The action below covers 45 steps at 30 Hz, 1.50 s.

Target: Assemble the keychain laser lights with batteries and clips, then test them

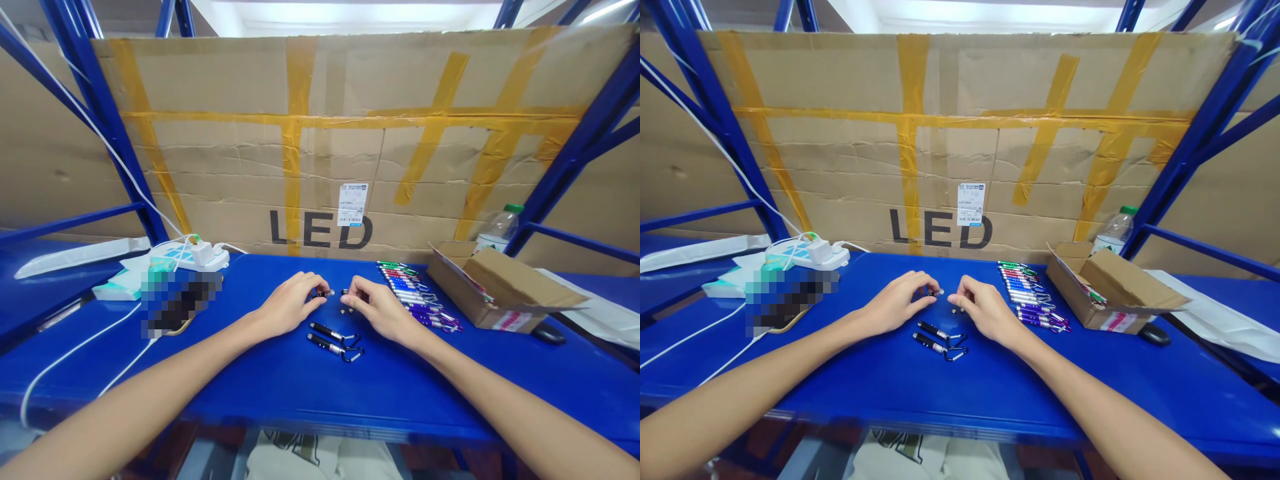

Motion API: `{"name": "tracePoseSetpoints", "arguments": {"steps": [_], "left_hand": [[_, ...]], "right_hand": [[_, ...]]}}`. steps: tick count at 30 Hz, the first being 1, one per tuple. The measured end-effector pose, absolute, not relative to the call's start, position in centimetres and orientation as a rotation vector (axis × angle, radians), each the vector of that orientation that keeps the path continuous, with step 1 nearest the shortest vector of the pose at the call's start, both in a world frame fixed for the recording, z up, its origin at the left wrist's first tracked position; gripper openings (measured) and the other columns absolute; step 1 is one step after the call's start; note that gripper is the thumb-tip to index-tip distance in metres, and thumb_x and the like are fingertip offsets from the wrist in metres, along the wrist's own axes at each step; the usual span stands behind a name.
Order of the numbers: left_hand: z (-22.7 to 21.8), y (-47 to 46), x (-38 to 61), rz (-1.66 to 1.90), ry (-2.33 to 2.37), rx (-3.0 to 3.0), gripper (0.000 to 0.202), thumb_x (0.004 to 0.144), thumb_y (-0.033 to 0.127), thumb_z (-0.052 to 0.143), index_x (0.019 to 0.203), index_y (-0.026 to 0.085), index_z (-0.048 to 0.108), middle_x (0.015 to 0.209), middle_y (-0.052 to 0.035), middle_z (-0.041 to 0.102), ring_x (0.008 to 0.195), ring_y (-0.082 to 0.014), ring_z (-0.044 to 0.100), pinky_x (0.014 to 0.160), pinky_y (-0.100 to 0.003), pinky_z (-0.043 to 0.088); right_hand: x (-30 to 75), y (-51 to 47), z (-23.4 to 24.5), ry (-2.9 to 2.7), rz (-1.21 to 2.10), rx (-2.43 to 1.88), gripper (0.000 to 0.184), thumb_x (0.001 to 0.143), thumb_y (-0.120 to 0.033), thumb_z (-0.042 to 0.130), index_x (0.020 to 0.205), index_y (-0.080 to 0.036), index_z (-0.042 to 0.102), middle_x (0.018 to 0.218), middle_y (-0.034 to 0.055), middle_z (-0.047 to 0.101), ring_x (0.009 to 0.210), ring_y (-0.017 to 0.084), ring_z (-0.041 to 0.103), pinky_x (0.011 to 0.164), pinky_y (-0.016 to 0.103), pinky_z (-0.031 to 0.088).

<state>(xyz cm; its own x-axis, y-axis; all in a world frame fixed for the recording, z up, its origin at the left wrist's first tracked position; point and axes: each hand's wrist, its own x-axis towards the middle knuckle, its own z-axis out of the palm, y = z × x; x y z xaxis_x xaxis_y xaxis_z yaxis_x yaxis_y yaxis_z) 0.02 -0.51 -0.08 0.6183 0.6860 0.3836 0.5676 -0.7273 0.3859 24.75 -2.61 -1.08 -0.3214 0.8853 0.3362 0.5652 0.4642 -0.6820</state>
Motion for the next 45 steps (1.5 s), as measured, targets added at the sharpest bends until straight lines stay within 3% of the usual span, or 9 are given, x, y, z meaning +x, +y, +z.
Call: {"name": "tracePoseSetpoints", "arguments": {"steps": [5, 11, 15, 25, 36, 45], "left_hand": [[-0.1, -0.4, 0.1, 0.744, 1.039, 2.615, 0.010, 0.104, 0.022, 0.066, 0.113, 0.023, 0.065, 0.113, -0.0021, 0.072, 0.107, -0.0228, 0.063, 0.094, -0.038, 0.049], [-0.4, -0.4, 0.1, 0.734, 1.033, 2.624, 0.010, 0.104, 0.024, 0.066, 0.114, 0.024, 0.065, 0.114, -0.0024, 0.073, 0.107, -0.0231, 0.063, 0.094, -0.038, 0.049], [-0.5, -0.2, 0.0, 0.754, 1.037, 2.603, 0.012, 0.103, 0.023, 0.068, 0.114, 0.024, 0.066, 0.115, -0.0023, 0.074, 0.107, -0.0231, 0.064, 0.094, -0.037, 0.050], [-0.6, 0.0, 0.0, 0.760, 1.017, 2.528, 0.011, 0.102, 0.024, 0.068, 0.113, 0.025, 0.067, 0.113, -0.0002, 0.076, 0.101, -0.0210, 0.067, 0.087, -0.034, 0.049], [-0.5, 0.1, -0.1, 0.763, 0.987, 2.507, 0.011, 0.102, 0.025, 0.064, 0.113, 0.025, 0.067, 0.112, -0.0021, 0.077, 0.103, -0.0218, 0.070, 0.088, -0.033, 0.052], [-0.4, -0.1, 0.0, 0.798, 1.007, 2.516, 0.013, 0.101, 0.026, 0.066, 0.113, 0.025, 0.067, 0.112, -0.0015, 0.078, 0.103, -0.0214, 0.072, 0.088, -0.034, 0.053]], "right_hand": [[24.8, -2.5, -1.0, -1.998, 0.514, -1.182, 0.030, 0.105, -0.043, 0.053, 0.083, -0.024, 0.053, 0.077, -0.0022, 0.057, 0.074, 0.018, 0.052, 0.069, 0.031, 0.039], [25.1, -2.3, -1.4, -2.019, 0.500, -1.122, 0.017, 0.106, -0.031, 0.049, 0.102, -0.025, 0.064, 0.098, 0.0032, 0.072, 0.092, 0.023, 0.065, 0.083, 0.036, 0.046], [25.2, -2.4, -1.5, -1.990, 0.557, -1.095, 0.016, 0.105, -0.034, 0.052, 0.110, -0.026, 0.065, 0.105, 0.0049, 0.076, 0.101, 0.024, 0.069, 0.092, 0.039, 0.050], [25.0, -2.5, -1.0, -1.950, 0.548, -1.080, 0.012, 0.100, -0.037, 0.061, 0.101, -0.026, 0.065, 0.097, 0.0028, 0.075, 0.088, 0.022, 0.067, 0.083, 0.037, 0.050], [24.7, -3.2, -0.2, -1.970, 0.495, -1.080, 0.016, 0.103, -0.035, 0.057, 0.091, -0.025, 0.061, 0.083, -0.0002, 0.067, 0.078, 0.020, 0.060, 0.073, 0.032, 0.045], [24.9, -3.0, -0.5, -1.986, 0.432, -1.044, 0.018, 0.104, -0.035, 0.057, 0.104, -0.025, 0.072, 0.105, 0.0058, 0.077, 0.095, 0.025, 0.068, 0.086, 0.039, 0.052]]}}
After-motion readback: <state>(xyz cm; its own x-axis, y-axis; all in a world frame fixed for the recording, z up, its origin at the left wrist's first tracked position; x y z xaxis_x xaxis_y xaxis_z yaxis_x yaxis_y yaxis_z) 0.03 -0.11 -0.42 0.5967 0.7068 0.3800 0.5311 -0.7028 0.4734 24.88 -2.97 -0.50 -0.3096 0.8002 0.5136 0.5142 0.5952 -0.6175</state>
